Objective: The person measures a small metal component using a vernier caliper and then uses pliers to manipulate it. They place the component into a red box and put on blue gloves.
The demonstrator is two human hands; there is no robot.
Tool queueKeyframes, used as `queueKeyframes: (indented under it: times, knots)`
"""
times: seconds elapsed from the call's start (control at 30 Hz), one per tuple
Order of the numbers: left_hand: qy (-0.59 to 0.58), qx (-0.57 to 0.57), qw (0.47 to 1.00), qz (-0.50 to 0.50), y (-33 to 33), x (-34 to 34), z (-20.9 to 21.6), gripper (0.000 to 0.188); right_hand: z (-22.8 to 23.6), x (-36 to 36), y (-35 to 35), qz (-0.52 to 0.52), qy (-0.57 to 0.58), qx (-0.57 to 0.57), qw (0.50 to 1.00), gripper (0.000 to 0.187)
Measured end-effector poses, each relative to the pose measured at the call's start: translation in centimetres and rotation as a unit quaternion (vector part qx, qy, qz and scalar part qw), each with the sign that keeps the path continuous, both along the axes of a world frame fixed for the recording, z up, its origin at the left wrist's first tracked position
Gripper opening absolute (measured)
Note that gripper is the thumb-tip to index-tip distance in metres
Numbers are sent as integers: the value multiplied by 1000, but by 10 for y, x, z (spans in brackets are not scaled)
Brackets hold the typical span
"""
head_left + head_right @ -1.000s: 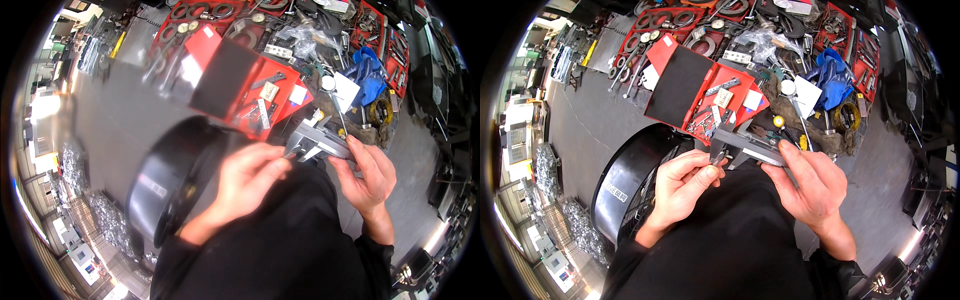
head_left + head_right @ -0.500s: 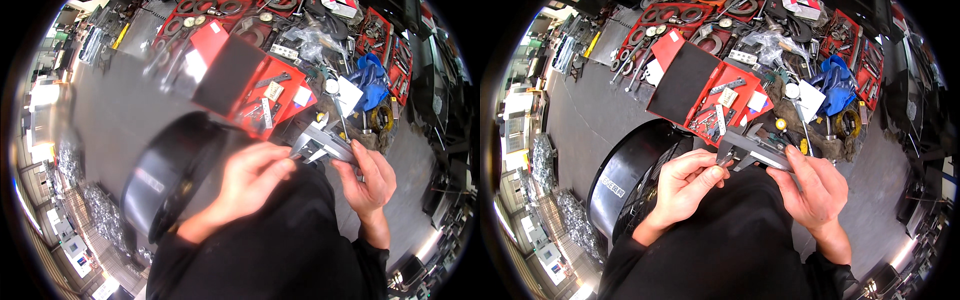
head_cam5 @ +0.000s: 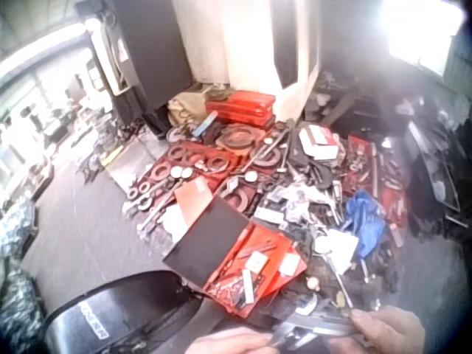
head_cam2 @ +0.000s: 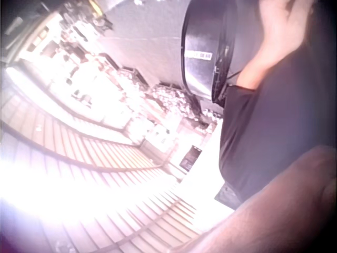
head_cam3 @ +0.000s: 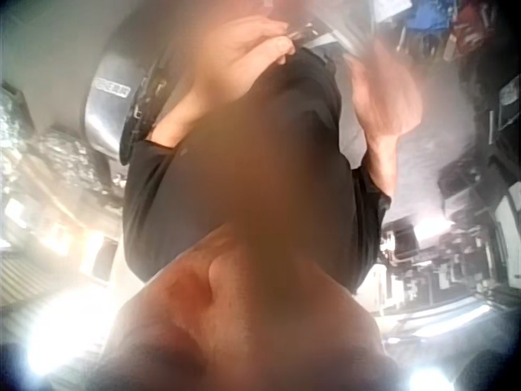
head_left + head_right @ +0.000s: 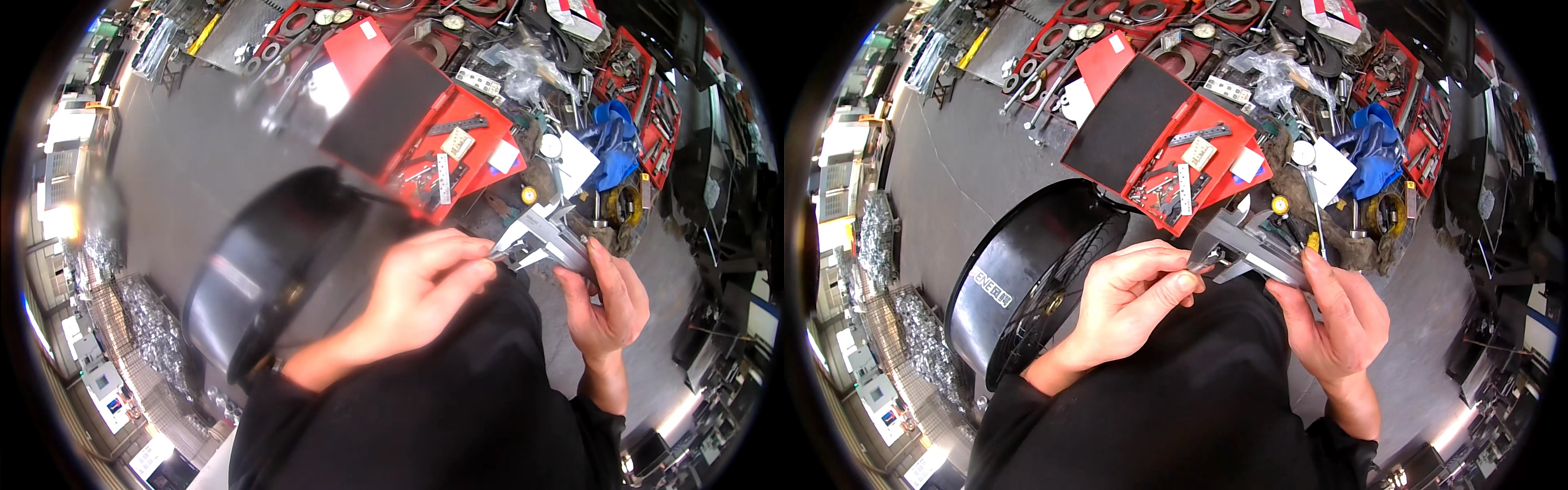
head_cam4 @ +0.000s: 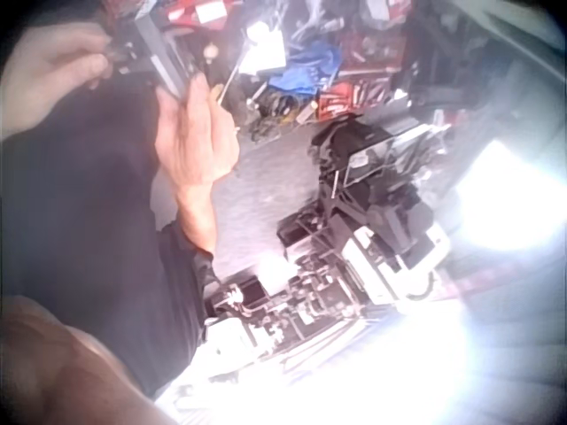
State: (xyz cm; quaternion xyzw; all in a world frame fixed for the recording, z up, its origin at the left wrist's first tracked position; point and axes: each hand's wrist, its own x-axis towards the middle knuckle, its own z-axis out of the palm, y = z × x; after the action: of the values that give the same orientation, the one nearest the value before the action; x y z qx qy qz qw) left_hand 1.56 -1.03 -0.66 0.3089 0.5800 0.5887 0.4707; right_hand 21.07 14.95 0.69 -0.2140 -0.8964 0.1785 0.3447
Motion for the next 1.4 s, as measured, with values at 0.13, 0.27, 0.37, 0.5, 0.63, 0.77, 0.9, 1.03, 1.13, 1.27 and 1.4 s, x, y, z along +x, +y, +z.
queueKeyframes:
  times: [0.13, 0.27, 0.37, 0.5, 0.63, 0.77, 0.9, 1.03, 1.13, 1.27, 1.4]
  knots:
    - [1, 7, 1000, -2, -1, -1, -1, 19, 0, -1, -1, 0, -3, 6, 1000, 55]
    - [-12, 18, 1000, 6, -2, 1, -2, 19, 1, -2, -2, -1, -4, 8, 1000, 55]
    - [-4, 15, 1000, 4, -2, 0, -2, 19, 2, -1, -3, -1, -14, 1, 1000, 54]
    - [-3, 21, 1000, 3, -2, -1, -3, 19, 2, -2, -3, -1, -17, 7, 1000, 54]
    - [-5, 22, 1000, 9, -3, -1, -3, 18, 1, -3, -3, 5, -13, 5, 1000, 54]
    - [8, 16, 1000, 7, -3, -3, -1, 18, 1, -4, -3, 4, -18, 10, 1000, 54]
    - [3, 16, 1000, 12, -3, -3, 0, 19, 1, -5, -3, 5, -20, 8, 1000, 53]
    - [5, 9, 1000, 13, -2, -5, 2, 19, 0, -6, -3, 5, -22, 8, 1000, 53]
    - [4, 5, 1000, 14, -1, -6, 3, 19, 0, -7, -3, 5, -22, 7, 1000, 53]
    - [9, 6, 1000, 12, 0, -7, 2, 19, 0, -6, -2, 5, -21, 3, 1000, 54]
    - [2, 10, 1000, 19, 0, -6, -3, 19, 0, -8, 0, 6, -20, -2, 1000, 53]
